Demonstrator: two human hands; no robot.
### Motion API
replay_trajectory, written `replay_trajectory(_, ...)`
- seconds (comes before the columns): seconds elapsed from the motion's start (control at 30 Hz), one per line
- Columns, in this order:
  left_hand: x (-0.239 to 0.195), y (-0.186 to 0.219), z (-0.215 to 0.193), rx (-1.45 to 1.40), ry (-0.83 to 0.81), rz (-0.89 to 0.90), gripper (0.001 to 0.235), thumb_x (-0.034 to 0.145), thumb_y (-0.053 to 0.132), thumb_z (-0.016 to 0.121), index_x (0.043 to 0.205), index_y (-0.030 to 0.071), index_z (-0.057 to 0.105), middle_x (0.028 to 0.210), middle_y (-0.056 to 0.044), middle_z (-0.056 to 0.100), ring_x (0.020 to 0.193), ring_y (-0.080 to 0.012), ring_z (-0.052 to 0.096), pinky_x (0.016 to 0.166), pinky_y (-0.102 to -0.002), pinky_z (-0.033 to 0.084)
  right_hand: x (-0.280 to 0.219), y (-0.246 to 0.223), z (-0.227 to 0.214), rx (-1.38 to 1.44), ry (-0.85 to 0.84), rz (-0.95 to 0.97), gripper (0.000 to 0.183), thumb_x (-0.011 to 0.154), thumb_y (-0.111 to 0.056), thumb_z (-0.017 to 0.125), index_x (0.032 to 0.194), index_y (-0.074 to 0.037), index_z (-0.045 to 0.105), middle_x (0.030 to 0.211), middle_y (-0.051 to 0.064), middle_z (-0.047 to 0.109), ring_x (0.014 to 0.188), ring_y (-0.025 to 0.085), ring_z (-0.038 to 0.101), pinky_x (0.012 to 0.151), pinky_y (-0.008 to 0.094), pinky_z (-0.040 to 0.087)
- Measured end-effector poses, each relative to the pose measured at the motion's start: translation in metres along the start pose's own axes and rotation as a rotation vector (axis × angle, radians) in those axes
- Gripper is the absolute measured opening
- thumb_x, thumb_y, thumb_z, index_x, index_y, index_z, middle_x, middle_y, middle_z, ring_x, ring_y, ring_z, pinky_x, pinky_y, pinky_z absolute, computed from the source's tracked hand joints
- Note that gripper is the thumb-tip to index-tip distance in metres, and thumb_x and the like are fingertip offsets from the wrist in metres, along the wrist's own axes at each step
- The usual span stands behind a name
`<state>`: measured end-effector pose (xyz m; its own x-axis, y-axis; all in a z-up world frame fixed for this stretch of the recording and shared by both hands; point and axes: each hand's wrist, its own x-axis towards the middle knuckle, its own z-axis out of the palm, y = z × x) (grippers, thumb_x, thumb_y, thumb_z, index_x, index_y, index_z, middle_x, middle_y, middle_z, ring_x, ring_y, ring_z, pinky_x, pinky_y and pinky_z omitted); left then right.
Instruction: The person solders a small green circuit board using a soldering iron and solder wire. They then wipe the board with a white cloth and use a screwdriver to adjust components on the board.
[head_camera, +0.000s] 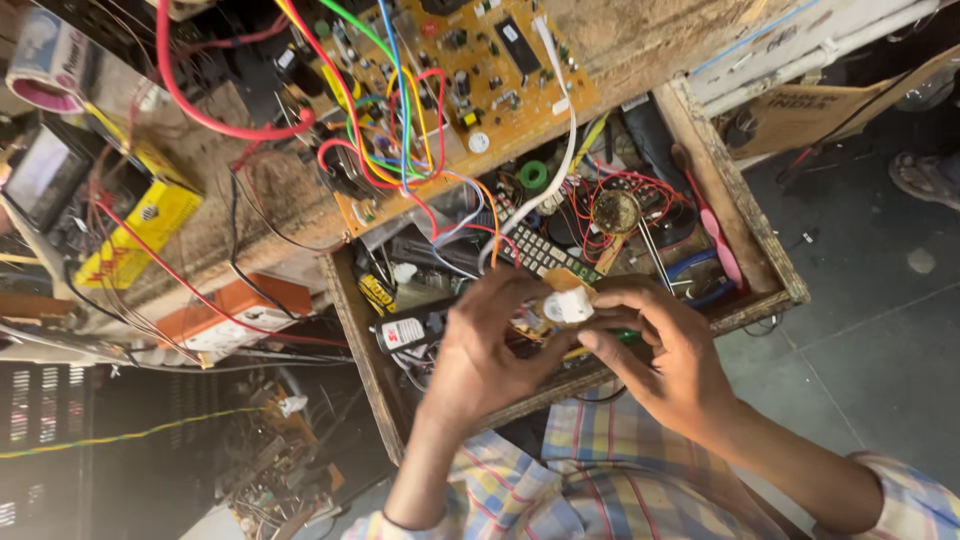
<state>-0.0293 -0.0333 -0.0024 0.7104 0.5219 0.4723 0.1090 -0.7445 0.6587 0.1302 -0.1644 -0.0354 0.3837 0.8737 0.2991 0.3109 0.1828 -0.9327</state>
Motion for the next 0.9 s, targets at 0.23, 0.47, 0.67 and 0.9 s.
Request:
replay_trajectory(0.23,-0.009,-0.003,0.019,0.048,0.187,0.028,0.045,0.075,0.015,0.09,0.111,0.004,0.065,0.108,-0.011,0.068,0.095,-0.0294,0.071,0.083,-0.039,0.06,0.018,-0.006,-0.003,-0.301,0.02,-0.278,0.027,0.087,-0.002,0.076,0.111,-0.003,0.063,0.106,0.011,0.067,0.096,0.028,0.069,0.081,0.038,0.055)
replay_trajectory(0.47,-0.014,-0.009,0.023,0.134,0.212,0.082,0.05,0.071,0.015,0.089,0.113,0.003,0.064,0.109,-0.012,0.067,0.096,-0.0314,0.07,0.084,-0.041,0.059,0.029,-0.016,-0.005,-0.348,-0.068,-0.238,0.028,0.082,-0.003,0.078,0.103,-0.003,0.06,0.103,0.011,0.066,0.094,0.028,0.067,0.08,0.038,0.053)
replay_trajectory(0.67,-0.02,-0.012,0.024,0.14,0.193,0.073,0.059,0.068,0.018,0.091,0.117,0.001,0.063,0.113,-0.013,0.066,0.1,-0.0328,0.068,0.087,-0.042,0.058,0.037,-0.024,-0.007,-0.335,-0.181,-0.233,0.029,0.08,-0.012,0.081,0.096,-0.003,0.057,0.098,0.009,0.06,0.089,0.027,0.064,0.076,0.041,0.051)
replay_trajectory(0.9,-0.019,-0.015,0.025,0.153,0.212,0.04,0.062,0.065,0.022,0.094,0.114,0.002,0.063,0.112,-0.013,0.066,0.097,-0.0322,0.068,0.083,-0.04,0.057,0.038,-0.022,-0.006,-0.372,-0.183,-0.223,0.03,0.082,-0.021,0.084,0.092,-0.003,0.062,0.101,0.01,0.061,0.09,0.026,0.064,0.076,0.038,0.05)
